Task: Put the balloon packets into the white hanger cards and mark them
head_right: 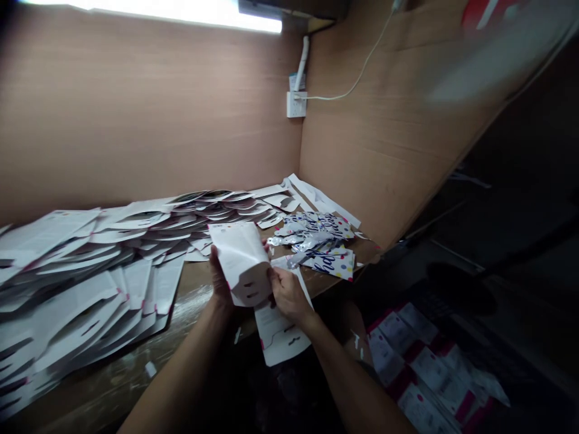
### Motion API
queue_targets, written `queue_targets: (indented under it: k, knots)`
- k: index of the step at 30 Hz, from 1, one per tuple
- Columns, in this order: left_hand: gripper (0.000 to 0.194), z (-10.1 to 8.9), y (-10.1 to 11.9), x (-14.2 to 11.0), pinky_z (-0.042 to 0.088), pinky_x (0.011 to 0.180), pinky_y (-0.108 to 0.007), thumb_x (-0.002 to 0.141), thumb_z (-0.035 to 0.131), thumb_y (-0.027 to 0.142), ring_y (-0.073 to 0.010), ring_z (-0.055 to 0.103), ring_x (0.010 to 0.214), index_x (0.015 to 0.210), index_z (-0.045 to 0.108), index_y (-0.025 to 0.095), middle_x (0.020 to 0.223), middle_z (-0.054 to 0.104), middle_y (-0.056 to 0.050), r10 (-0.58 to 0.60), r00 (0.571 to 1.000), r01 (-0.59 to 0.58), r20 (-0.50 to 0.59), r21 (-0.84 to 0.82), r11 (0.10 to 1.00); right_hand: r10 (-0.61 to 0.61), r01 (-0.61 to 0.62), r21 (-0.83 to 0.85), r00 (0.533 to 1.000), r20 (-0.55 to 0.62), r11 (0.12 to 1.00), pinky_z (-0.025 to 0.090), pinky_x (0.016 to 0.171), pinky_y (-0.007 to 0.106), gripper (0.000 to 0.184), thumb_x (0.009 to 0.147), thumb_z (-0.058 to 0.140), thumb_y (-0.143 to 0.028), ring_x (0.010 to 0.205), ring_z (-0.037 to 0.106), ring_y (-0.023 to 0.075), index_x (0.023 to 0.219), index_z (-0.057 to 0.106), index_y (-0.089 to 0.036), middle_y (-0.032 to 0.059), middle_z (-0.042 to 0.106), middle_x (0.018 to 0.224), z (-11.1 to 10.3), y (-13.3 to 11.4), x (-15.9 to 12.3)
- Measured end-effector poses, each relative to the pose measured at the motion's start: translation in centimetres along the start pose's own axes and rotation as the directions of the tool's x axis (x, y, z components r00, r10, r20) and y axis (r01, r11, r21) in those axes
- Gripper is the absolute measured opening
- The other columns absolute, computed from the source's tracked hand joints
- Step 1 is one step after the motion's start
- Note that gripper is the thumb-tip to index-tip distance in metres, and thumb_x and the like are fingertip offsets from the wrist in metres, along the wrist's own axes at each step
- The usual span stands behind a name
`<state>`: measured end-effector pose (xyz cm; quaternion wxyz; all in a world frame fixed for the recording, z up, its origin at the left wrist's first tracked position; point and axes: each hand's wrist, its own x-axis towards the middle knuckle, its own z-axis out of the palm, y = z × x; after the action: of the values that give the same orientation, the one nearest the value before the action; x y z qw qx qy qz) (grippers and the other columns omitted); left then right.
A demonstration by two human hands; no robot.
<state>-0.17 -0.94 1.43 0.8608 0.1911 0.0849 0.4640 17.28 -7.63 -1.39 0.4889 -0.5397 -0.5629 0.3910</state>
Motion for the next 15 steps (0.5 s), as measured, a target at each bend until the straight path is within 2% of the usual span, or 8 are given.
queue_targets:
  k: [2,4,6,8,9,11,13,15]
  knots:
    - [0.103,-0.4,0.2,0.6,0.054,0.108,-0.06,0.079,0.069,0.08,-0.0434,0.067,0.125,0.156,0.047,0.014,0.139,0.069,-0.022,0.027,0.999,-0.029,-0.037,-0.03,0.999,-0.117,0.114,-0.142,0.993,-0.01,0.983,0.054,0.067,0.031,0.038,0.102,0.051,-0.049,0.078,0.069,0.023,0.113,0.072,-0.019,0.0077,0.076,0.092,-4.1,0.5,2.1]
    - [0.105,-0.7,0.4,1.1,0.055,0.106,-0.061,0.08,0.068,0.08,-0.0435,0.069,0.123,0.158,0.044,0.014,0.139,0.068,-0.023,0.03,0.998,-0.033,-0.061,-0.051,0.998,-0.237,0.138,-0.426,0.953,-0.189,0.894,0.056,0.088,0.037,0.035,0.099,0.055,-0.037,0.102,0.07,0.0267,0.125,0.068,-0.018,0.0128,0.075,0.118,-9.6,1.2,4.7]
    - [0.106,-0.9,0.5,1.3,0.054,0.106,-0.063,0.08,0.067,0.08,-0.0439,0.068,0.124,0.159,0.042,0.013,0.141,0.067,-0.023,0.018,0.998,-0.022,-0.063,-0.063,0.998,-0.258,0.005,-0.731,0.937,-0.235,0.682,0.049,0.106,0.043,0.059,0.083,0.066,-0.021,0.129,0.06,0.0336,0.141,0.06,-0.014,0.0196,0.063,0.144,-15.0,2.3,7.1]
    - [0.108,-1.1,0.5,1.4,0.053,0.108,-0.064,0.081,0.066,0.08,-0.0439,0.067,0.125,0.16,0.04,0.011,0.142,0.066,-0.024,0.009,0.999,-0.012,-0.052,-0.063,0.998,-0.177,-0.065,-0.858,0.968,-0.179,0.51,0.048,0.107,0.042,0.073,0.073,0.068,-0.01,0.13,0.059,0.0346,0.145,0.057,-0.013,0.0203,0.063,0.146,-19.3,3.4,9.0]
    - [0.108,-1.2,0.4,1.4,0.052,0.109,-0.064,0.081,0.065,0.079,-0.0437,0.067,0.126,0.161,0.039,0.01,0.142,0.066,-0.025,0.007,0.999,-0.01,-0.046,-0.061,0.998,-0.145,-0.065,-0.882,0.978,-0.149,0.468,0.049,0.104,0.04,0.071,0.072,0.067,-0.008,0.126,0.062,0.0334,0.143,0.06,-0.014,0.0192,0.067,0.141,-20.7,3.9,9.6]
    - [0.108,-1.3,0.4,1.4,0.052,0.11,-0.063,0.083,0.064,0.079,-0.0433,0.067,0.127,0.161,0.038,0.009,0.142,0.065,-0.026,0.01,0.999,-0.013,-0.037,-0.057,0.998,-0.139,-0.042,-0.89,0.983,-0.117,0.454,0.05,0.097,0.036,0.055,0.077,0.064,-0.008,0.113,0.068,0.0304,0.132,0.068,-0.015,0.0171,0.075,0.126,-22.3,4.5,10.2]
    - [0.106,-1.5,0.5,1.5,0.052,0.11,-0.063,0.085,0.063,0.078,-0.0432,0.066,0.128,0.161,0.038,0.011,0.142,0.066,-0.026,0.023,0.999,-0.025,-0.037,-0.059,0.998,-0.18,-0.04,-0.889,0.974,-0.136,0.456,0.051,0.092,0.036,0.036,0.089,0.058,-0.016,0.106,0.07,0.0302,0.123,0.071,-0.014,0.0186,0.077,0.119,-22.6,4.5,10.0]
    - [0.104,-1.6,0.5,1.5,0.051,0.11,-0.063,0.085,0.064,0.078,-0.0432,0.066,0.128,0.161,0.038,0.013,0.14,0.067,-0.025,0.042,0.998,-0.045,-0.049,-0.063,0.997,-0.269,-0.026,-0.872,0.946,-0.179,0.488,0.051,0.086,0.037,0.031,0.1,0.051,-0.028,0.099,0.071,0.0309,0.117,0.072,-0.013,0.0203,0.077,0.111,-22.0,3.8,9.0]
